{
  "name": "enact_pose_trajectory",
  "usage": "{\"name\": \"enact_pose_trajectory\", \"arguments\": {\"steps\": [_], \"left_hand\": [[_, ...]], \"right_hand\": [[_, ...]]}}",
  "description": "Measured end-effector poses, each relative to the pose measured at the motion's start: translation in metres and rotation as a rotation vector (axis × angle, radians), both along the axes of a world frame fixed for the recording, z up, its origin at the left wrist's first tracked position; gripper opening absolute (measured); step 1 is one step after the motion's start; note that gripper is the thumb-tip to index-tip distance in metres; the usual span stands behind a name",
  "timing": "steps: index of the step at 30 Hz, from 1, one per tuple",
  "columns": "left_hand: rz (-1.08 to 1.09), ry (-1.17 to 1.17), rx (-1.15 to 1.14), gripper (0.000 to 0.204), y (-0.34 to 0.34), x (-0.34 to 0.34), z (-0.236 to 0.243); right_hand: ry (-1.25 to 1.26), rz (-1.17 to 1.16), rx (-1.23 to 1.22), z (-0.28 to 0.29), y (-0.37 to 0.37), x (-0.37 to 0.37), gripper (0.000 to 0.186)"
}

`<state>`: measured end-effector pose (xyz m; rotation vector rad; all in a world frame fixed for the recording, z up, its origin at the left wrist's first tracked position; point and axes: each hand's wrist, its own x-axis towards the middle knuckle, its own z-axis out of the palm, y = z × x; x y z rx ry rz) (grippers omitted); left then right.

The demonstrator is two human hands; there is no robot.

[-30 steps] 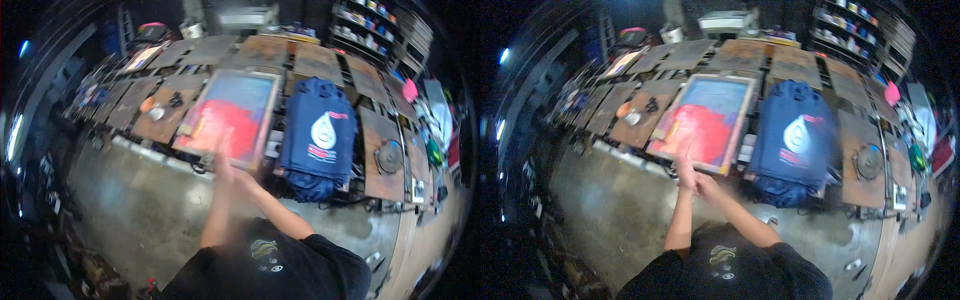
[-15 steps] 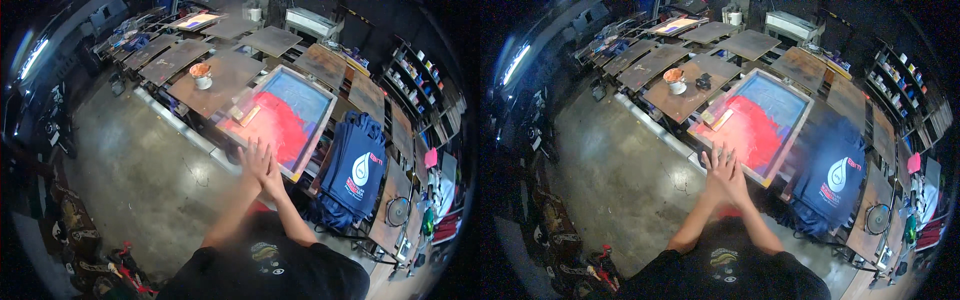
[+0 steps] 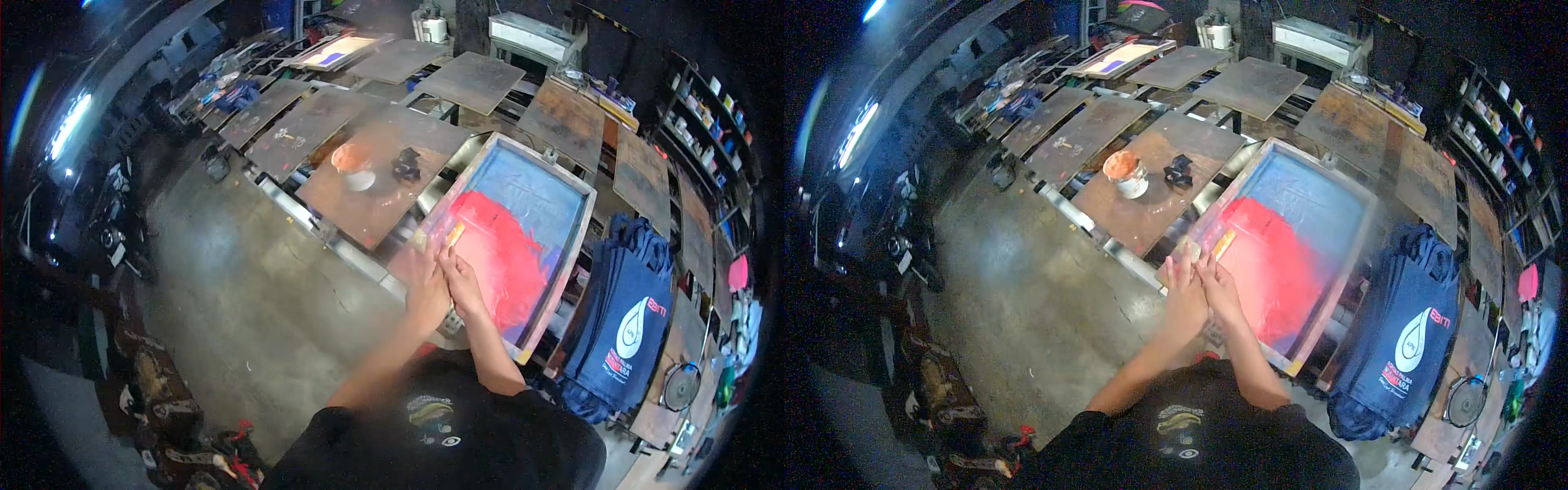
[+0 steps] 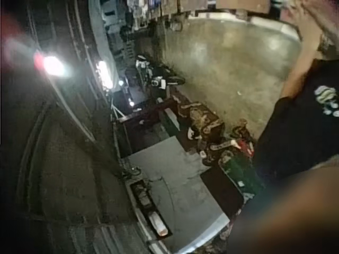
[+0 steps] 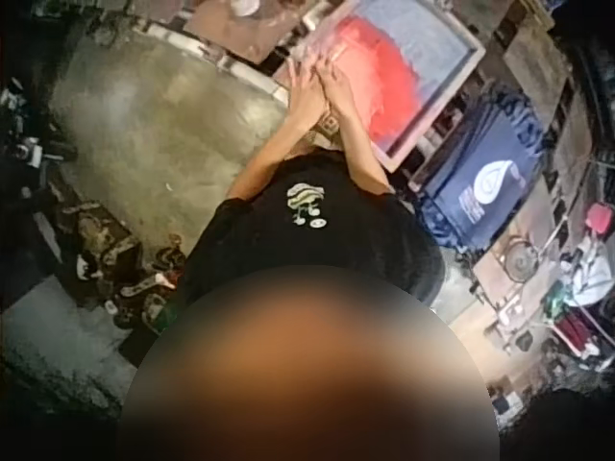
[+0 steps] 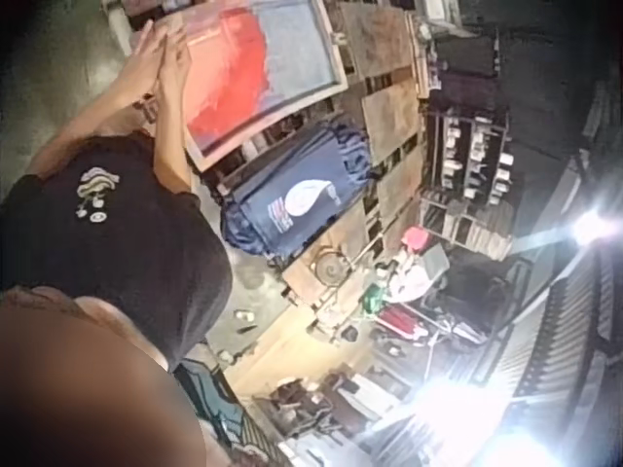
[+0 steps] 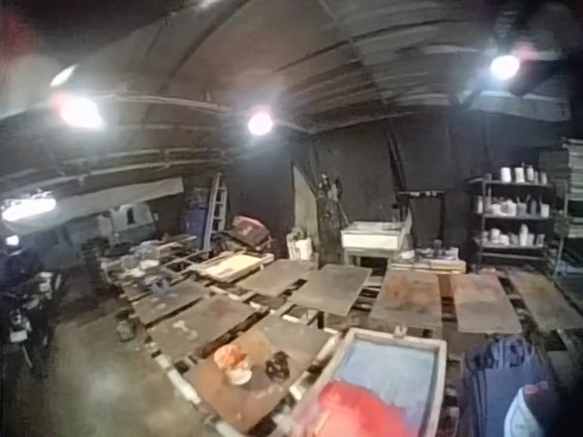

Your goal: Performing screen printing on a dark blue t-shirt.

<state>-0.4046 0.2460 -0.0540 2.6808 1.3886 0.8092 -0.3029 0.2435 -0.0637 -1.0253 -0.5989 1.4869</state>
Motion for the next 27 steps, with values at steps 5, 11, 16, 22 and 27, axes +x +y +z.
{"name": "enact_pose_trajectory", "arguments": {"steps": [5,11,16,22,27], "left_hand": [[-0.021,0.237,0.021,0.063,0.049,0.001,0.008],[-0.17,0.298,-0.095,0.065,0.081,0.013,-0.025],[-0.308,0.286,-0.249,0.066,0.101,0.019,-0.052],[-0.598,0.21,-0.26,0.071,0.123,-0.034,-0.012],[-0.519,0.2,-0.254,0.063,0.164,-0.085,-0.026]], "right_hand": [[-0.123,-0.081,0.209,-0.001,0.035,0.0,0.038],[-0.211,-0.211,0.12,-0.025,0.06,0.001,0.034],[-0.209,-0.452,-0.092,-0.047,0.075,0.003,0.017],[-0.214,-0.574,-0.113,-0.039,0.088,0.007,0.018],[-0.685,-0.656,-0.064,-0.044,0.123,-0.03,0.015]]}}
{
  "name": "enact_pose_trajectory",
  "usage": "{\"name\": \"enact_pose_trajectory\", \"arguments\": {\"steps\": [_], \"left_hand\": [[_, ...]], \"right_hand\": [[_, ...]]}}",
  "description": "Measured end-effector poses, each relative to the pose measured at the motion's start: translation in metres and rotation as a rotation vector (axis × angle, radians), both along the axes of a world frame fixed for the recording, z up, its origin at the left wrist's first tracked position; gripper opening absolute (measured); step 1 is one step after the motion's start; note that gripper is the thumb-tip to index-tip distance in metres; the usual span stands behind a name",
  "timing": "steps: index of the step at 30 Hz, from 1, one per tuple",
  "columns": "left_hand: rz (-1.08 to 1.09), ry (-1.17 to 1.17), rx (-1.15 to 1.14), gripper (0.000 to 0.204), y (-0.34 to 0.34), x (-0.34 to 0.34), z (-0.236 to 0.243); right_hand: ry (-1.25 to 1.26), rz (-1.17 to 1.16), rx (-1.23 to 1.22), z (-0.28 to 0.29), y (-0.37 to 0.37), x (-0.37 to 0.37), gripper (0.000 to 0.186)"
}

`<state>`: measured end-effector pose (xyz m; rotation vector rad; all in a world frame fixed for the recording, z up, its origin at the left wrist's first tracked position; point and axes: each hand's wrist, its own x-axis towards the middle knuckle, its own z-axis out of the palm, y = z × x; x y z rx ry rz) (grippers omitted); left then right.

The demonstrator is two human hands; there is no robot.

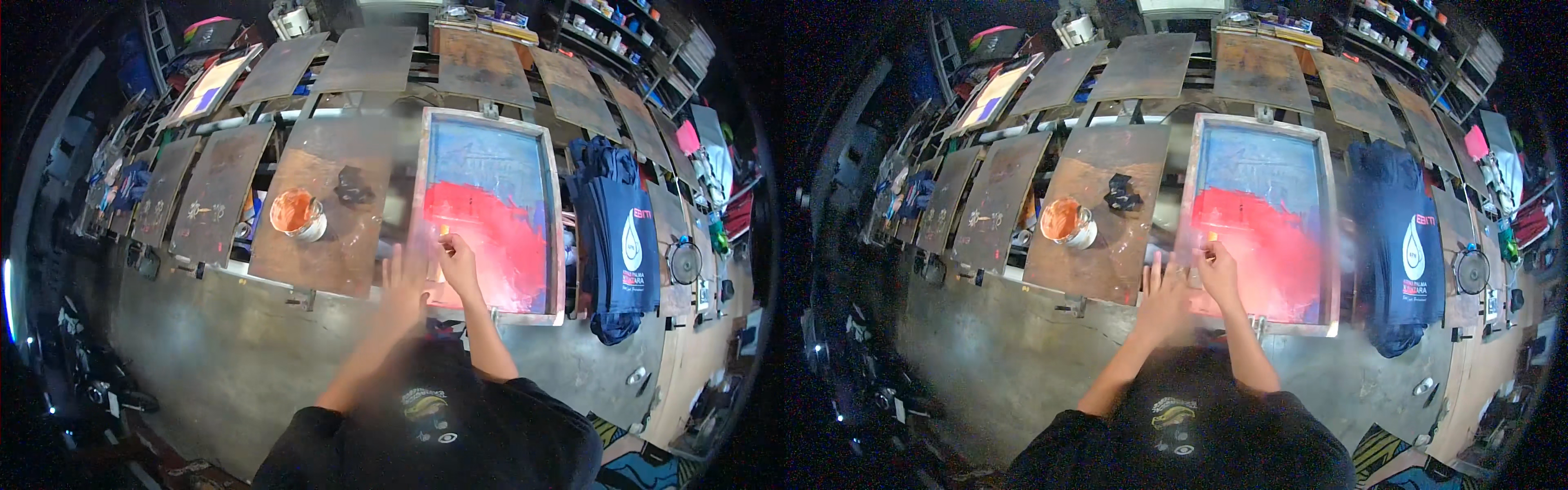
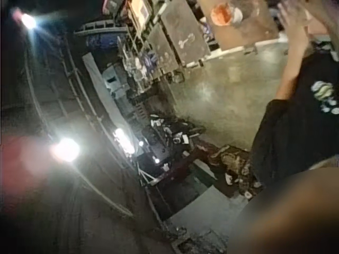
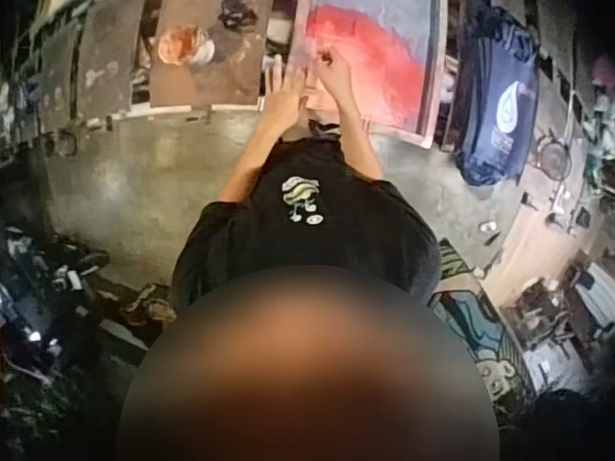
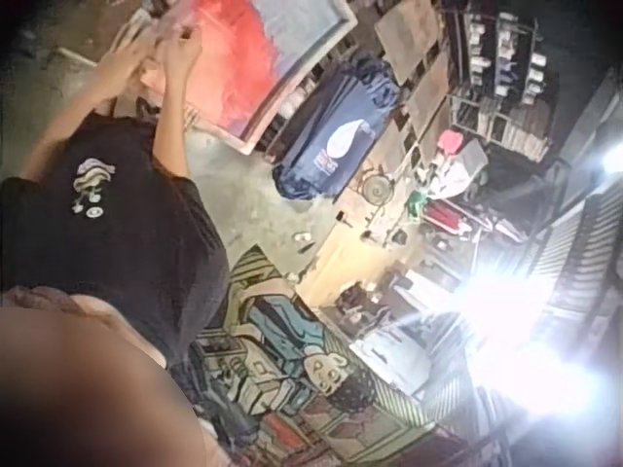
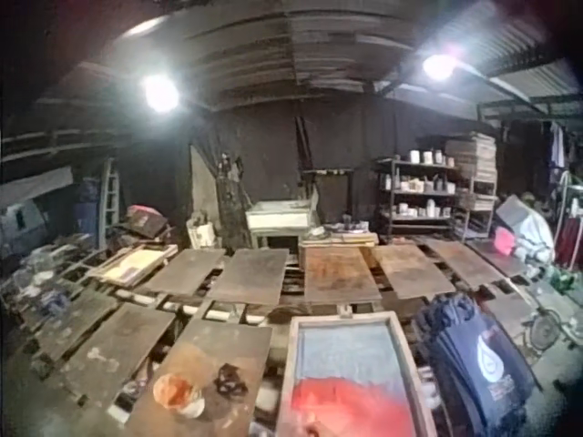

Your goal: Performing screen printing on a dark blue t-shirt.

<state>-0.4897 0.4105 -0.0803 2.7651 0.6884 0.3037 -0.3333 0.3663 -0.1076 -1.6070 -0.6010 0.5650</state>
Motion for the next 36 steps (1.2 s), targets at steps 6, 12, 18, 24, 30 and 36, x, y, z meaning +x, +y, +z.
{"name": "enact_pose_trajectory", "arguments": {"steps": [6,12,18,24,30,36], "left_hand": [[0.137,-0.186,-0.032,0.045,0.041,-0.053,-0.023],[0.106,-0.032,-0.003,0.034,0.077,-0.085,-0.099],[0.417,0.154,0.524,0.027,0.056,-0.034,-0.248],[0.706,0.307,0.894,0.024,0.046,-0.023,-0.321],[0.547,0.4,0.988,0.029,0.071,-0.042,-0.246],[0.396,0.543,1.061,0.035,0.055,-0.042,-0.153]], "right_hand": [[-0.404,0.13,-0.02,0.029,0.026,-0.082,0.028],[-0.734,0.242,-0.102,0.048,0.031,-0.169,0.04],[-0.753,0.175,-0.178,0.063,0.028,-0.184,0.032],[-0.928,0.294,-0.342,0.053,0.04,-0.213,0.037],[-0.857,0.257,-0.319,0.033,0.039,-0.222,0.053],[-0.93,0.191,-0.435,0.041,0.047,-0.207,0.066]]}}
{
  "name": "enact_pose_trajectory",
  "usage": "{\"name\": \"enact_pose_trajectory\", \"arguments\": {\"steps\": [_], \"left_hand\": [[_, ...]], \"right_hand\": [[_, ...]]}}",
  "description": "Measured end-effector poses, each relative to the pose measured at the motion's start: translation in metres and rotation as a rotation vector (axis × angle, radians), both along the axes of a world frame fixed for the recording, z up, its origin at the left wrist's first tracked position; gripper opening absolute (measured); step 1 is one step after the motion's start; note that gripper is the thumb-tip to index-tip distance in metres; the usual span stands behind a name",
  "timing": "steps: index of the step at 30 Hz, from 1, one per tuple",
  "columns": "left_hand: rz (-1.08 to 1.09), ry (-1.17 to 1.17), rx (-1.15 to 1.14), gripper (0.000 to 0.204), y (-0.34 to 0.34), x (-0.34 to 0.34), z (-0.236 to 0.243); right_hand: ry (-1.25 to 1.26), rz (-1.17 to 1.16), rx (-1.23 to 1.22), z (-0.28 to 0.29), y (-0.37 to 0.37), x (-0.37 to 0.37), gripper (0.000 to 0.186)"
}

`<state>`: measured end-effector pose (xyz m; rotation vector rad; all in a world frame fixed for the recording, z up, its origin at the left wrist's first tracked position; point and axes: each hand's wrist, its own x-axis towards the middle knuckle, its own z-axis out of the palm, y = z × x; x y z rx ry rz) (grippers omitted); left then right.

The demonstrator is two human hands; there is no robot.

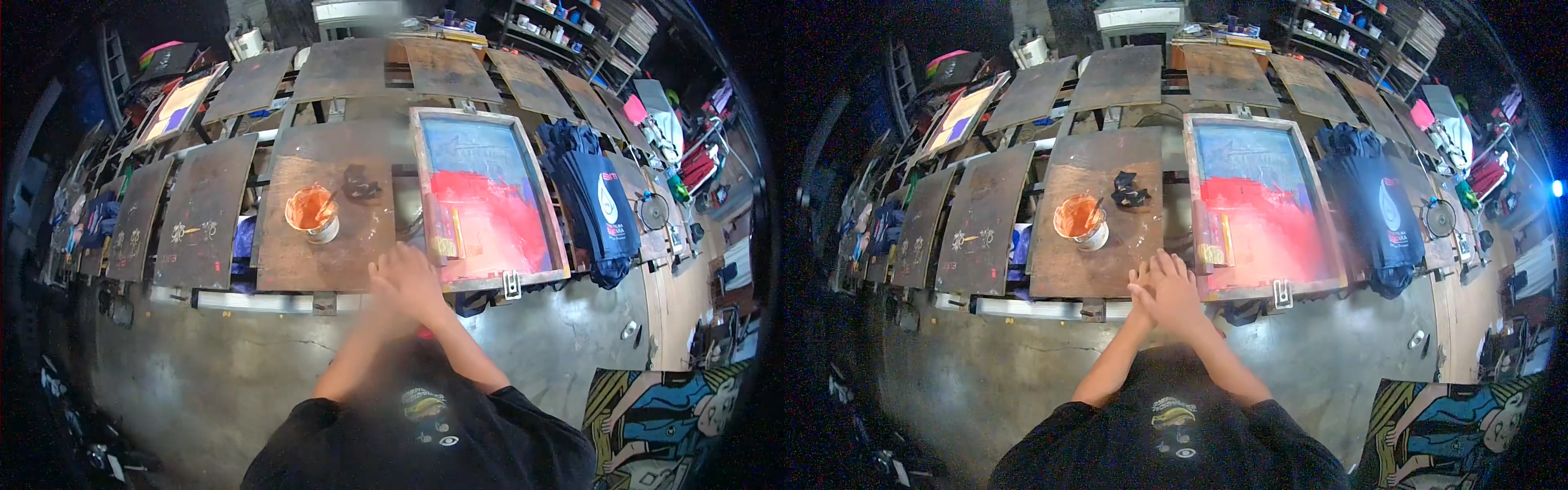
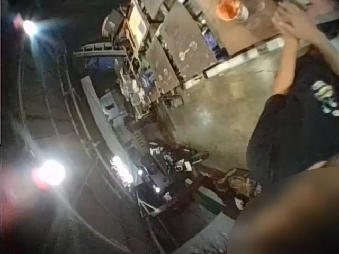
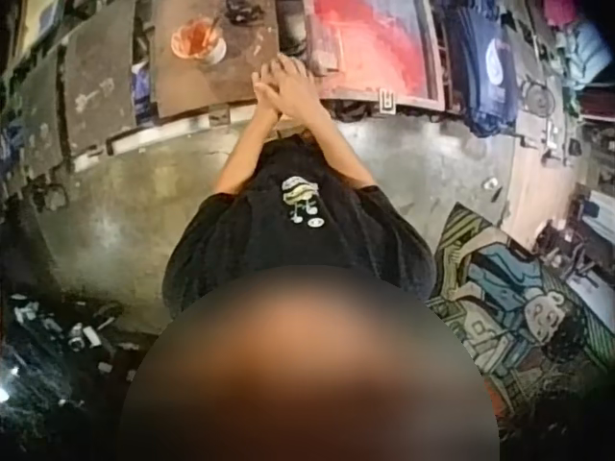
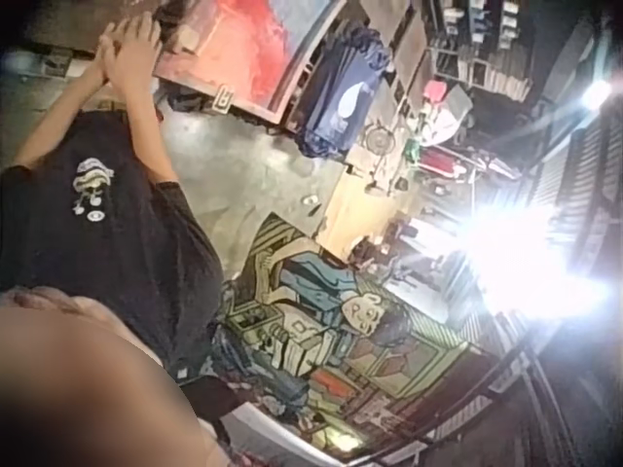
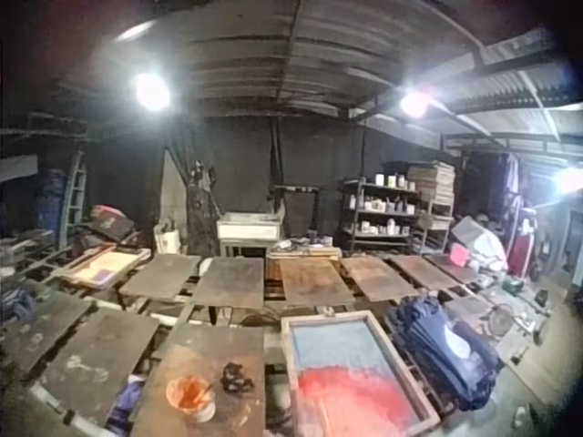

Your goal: Performing screen printing on a dark blue t-shirt.

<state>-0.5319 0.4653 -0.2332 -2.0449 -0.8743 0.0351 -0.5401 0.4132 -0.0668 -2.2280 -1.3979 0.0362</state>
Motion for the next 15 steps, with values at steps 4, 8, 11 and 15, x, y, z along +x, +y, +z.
{"name": "enact_pose_trajectory", "arguments": {"steps": [4,8,11,15], "left_hand": [[0.052,0.137,0.019,0.039,0.006,-0.045,0.05],[0.028,0.265,0.045,0.044,0.002,-0.084,0.109],[-0.029,0.357,0.062,0.047,0.002,-0.089,0.154],[-0.055,0.269,0.035,0.044,-0.005,-0.096,0.148]], "right_hand": [[-0.062,0.239,0.005,0.017,0.013,-0.031,0.07],[-0.086,0.167,-0.025,0.038,0.011,-0.056,0.075],[-0.063,0.203,-0.001,0.035,0.005,-0.05,0.079],[-0.167,0.164,-0.063,0.016,0.015,-0.041,0.082]]}}
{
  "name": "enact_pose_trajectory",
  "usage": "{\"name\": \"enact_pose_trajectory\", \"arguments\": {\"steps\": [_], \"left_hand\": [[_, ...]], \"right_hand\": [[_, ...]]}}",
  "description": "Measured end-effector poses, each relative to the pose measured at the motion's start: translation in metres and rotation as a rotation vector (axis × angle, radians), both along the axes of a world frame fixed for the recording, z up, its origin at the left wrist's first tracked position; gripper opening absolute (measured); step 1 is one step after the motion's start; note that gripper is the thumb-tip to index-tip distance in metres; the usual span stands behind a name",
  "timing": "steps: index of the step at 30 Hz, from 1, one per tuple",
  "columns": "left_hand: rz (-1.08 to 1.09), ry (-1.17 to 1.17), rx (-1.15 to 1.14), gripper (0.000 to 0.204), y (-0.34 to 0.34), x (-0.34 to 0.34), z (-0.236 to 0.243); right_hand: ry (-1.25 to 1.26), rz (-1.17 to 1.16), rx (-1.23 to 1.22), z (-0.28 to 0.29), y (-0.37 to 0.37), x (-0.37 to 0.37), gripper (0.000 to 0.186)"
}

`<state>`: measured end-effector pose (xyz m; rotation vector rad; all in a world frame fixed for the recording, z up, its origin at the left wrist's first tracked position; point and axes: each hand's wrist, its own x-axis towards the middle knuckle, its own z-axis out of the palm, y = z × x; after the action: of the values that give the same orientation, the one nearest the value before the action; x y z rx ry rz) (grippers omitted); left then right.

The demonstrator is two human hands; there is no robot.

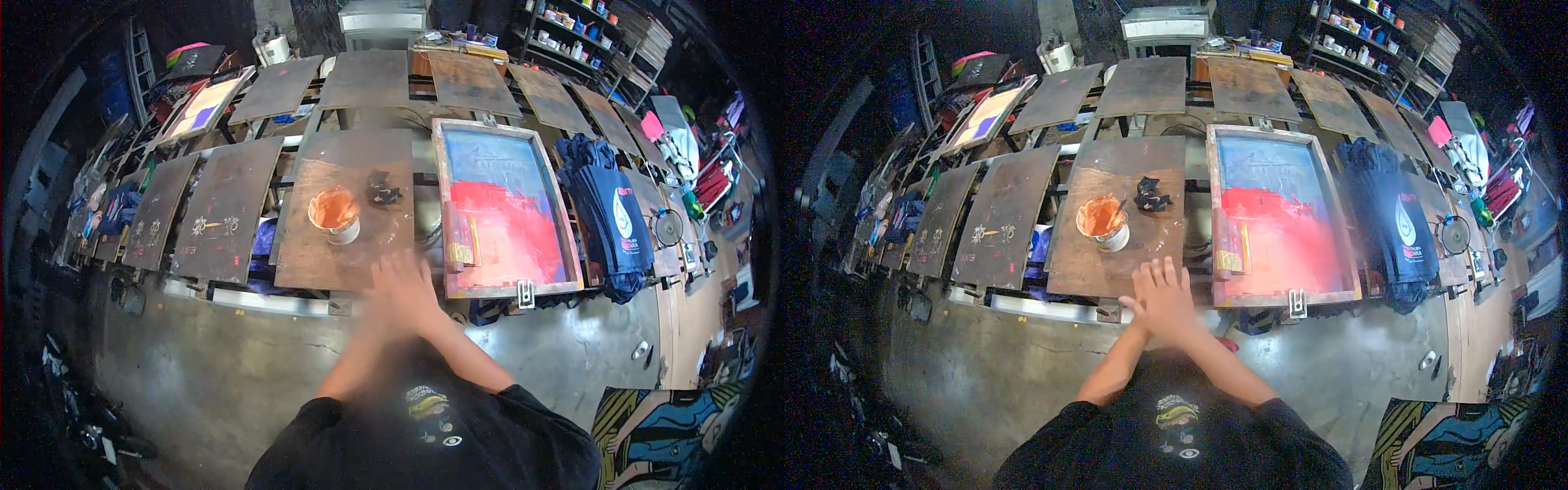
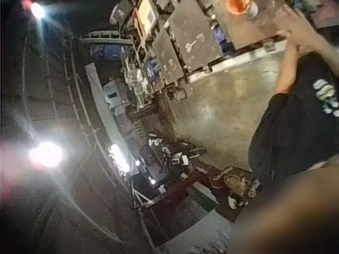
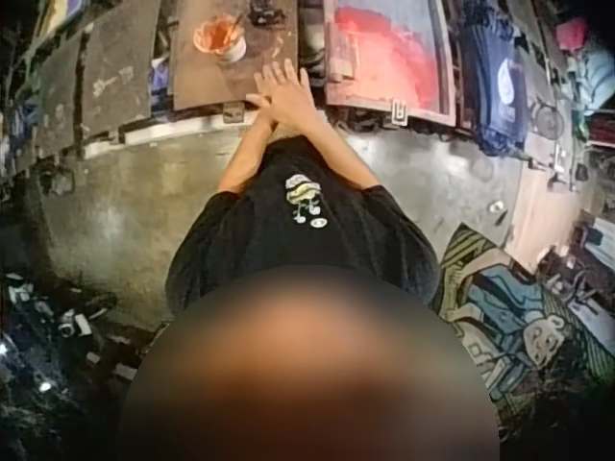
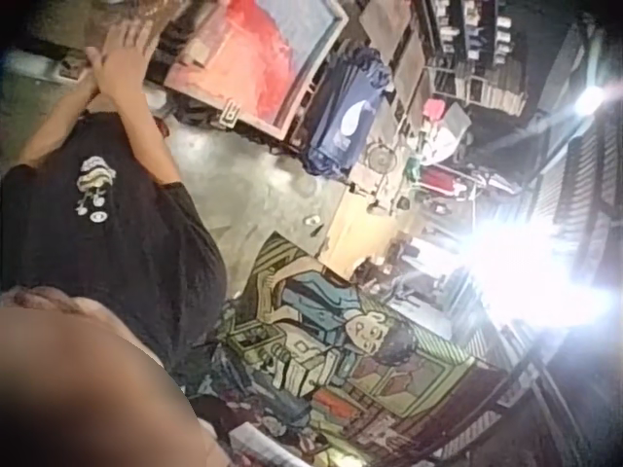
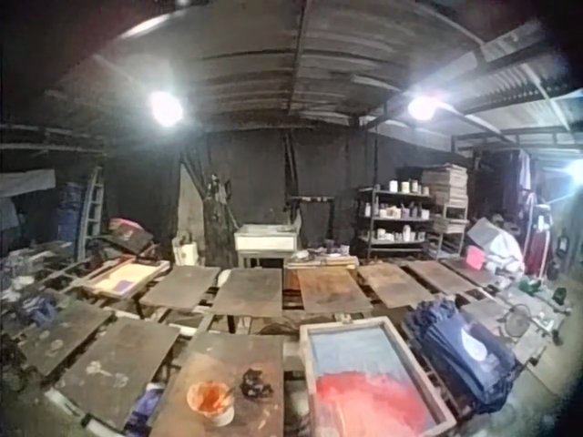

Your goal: Performing screen printing on a dark blue t-shirt.

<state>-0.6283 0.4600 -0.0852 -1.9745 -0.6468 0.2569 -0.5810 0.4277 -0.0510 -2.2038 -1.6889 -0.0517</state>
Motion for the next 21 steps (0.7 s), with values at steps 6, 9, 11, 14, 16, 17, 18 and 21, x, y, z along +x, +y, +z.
{"name": "enact_pose_trajectory", "arguments": {"steps": [6,9,11,14,16,17,18,21], "left_hand": [[-0.093,-0.176,-0.095,0.039,-0.007,0.01,-0.006],[-0.143,-0.264,-0.151,0.037,-0.013,0.009,-0.012],[-0.174,-0.319,-0.187,0.035,-0.012,0.001,-0.019],[-0.182,-0.4,-0.236,0.032,-0.012,0.003,-0.021],[-0.225,-0.449,-0.277,0.031,-0.011,0.015,-0.023],[-0.245,-0.473,-0.298,0.03,-0.01,0.02,-0.024],[-0.266,-0.496,-0.318,0.029,-0.009,0.025,-0.025],[-0.304,-0.561,-0.372,0.026,-0.001,0.044,-0.019]], "right_hand": [[-0.038,-0.014,-0.052,-0.001,-0.005,-0.008,0.087],[-0.018,-0.116,-0.106,0.001,-0.014,-0.012,0.089],[-0.09,-0.124,-0.083,0.003,-0.022,-0.015,0.089],[-0.152,-0.096,-0.048,0.015,-0.032,-0.022,0.089],[-0.142,-0.115,-0.042,0.015,-0.033,-0.017,0.088],[-0.095,-0.156,-0.08,0.011,-0.029,-0.011,0.086],[-0.047,-0.196,-0.118,0.006,-0.025,-0.005,0.085],[-0.05,-0.329,-0.261,-0.014,-0.001,0.014,0.084]]}}
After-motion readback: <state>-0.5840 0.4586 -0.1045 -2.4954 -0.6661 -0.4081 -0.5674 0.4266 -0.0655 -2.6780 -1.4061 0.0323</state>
